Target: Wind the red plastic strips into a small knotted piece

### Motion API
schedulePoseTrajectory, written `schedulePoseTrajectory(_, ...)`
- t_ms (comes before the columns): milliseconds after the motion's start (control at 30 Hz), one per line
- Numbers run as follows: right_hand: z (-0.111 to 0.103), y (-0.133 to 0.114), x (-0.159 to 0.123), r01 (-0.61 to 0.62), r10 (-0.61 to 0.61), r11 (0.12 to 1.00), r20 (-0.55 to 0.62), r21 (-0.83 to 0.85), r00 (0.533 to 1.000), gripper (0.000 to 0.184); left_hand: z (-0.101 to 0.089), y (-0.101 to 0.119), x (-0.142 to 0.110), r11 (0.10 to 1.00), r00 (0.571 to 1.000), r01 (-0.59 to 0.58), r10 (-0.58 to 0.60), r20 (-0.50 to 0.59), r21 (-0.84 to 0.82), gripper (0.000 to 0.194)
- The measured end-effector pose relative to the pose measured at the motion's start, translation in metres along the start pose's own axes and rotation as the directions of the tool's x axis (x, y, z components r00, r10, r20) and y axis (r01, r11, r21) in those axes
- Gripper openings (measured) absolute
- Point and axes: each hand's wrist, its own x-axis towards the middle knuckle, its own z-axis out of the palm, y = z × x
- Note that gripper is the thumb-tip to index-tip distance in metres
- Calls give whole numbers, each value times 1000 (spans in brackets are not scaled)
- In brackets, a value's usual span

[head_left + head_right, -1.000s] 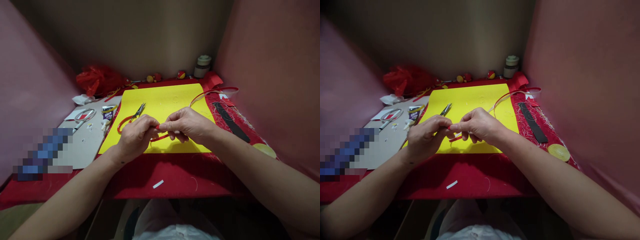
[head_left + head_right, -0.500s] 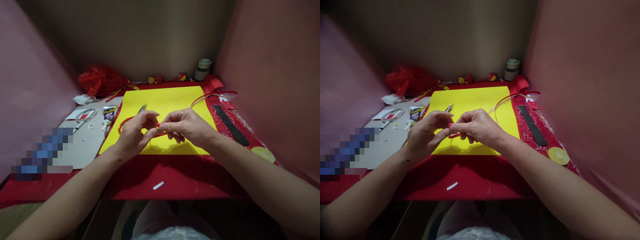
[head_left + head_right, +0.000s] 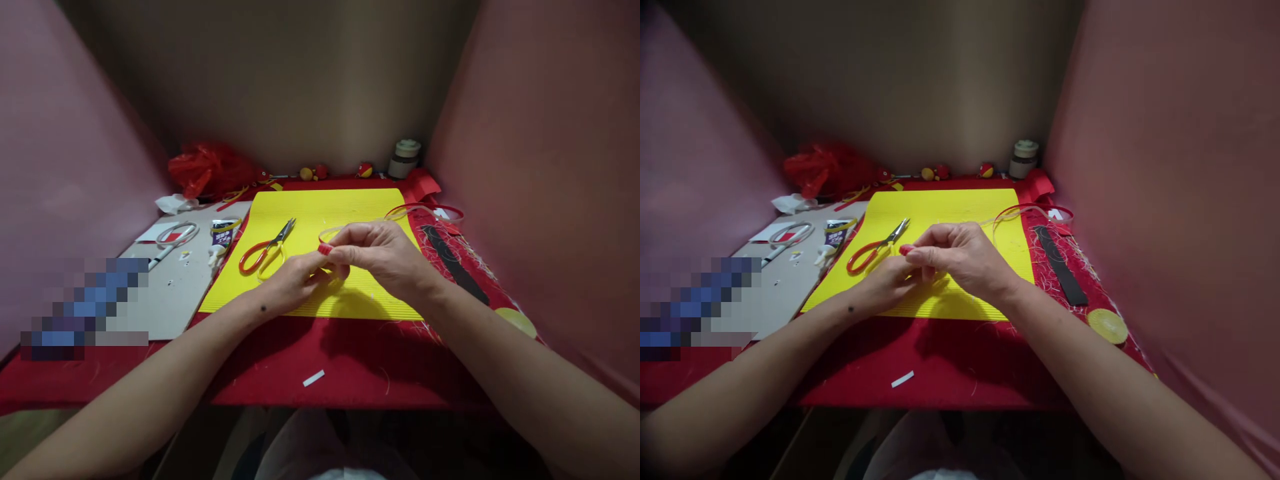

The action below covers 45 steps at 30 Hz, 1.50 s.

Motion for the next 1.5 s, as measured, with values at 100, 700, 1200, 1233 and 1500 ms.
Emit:
schedulePoseTrajectory(100, 3, 2, 0, -58, 56, 998, 56, 38, 997, 22, -16, 3, 0, 980, 990, 133, -123, 75, -145, 15)
schedulePoseTrajectory(700, 5, 16, 3, -204, 193, 967, 81, 155, 978, 14, -22, 27, -7, 985, 911, -60, -12, -413, -161, 12)
schedulePoseTrajectory(1200, 4, 9, 4, -332, 331, 943, -18, -21, 943, 26, -20, 21, -9, 989, 935, -126, 146, -323, 80, 7)
schedulePoseTrajectory(1233, 4, 9, 4, -321, 321, 947, -14, -11, 947, 26, -20, 21, -9, 984, 933, -136, 167, -318, 118, 7)
schedulePoseTrajectory(1500, 12, 19, 4, -296, 282, 949, -130, -111, 951, 34, -17, 17, -10, 863, 917, -170, 316, -245, 477, 13)
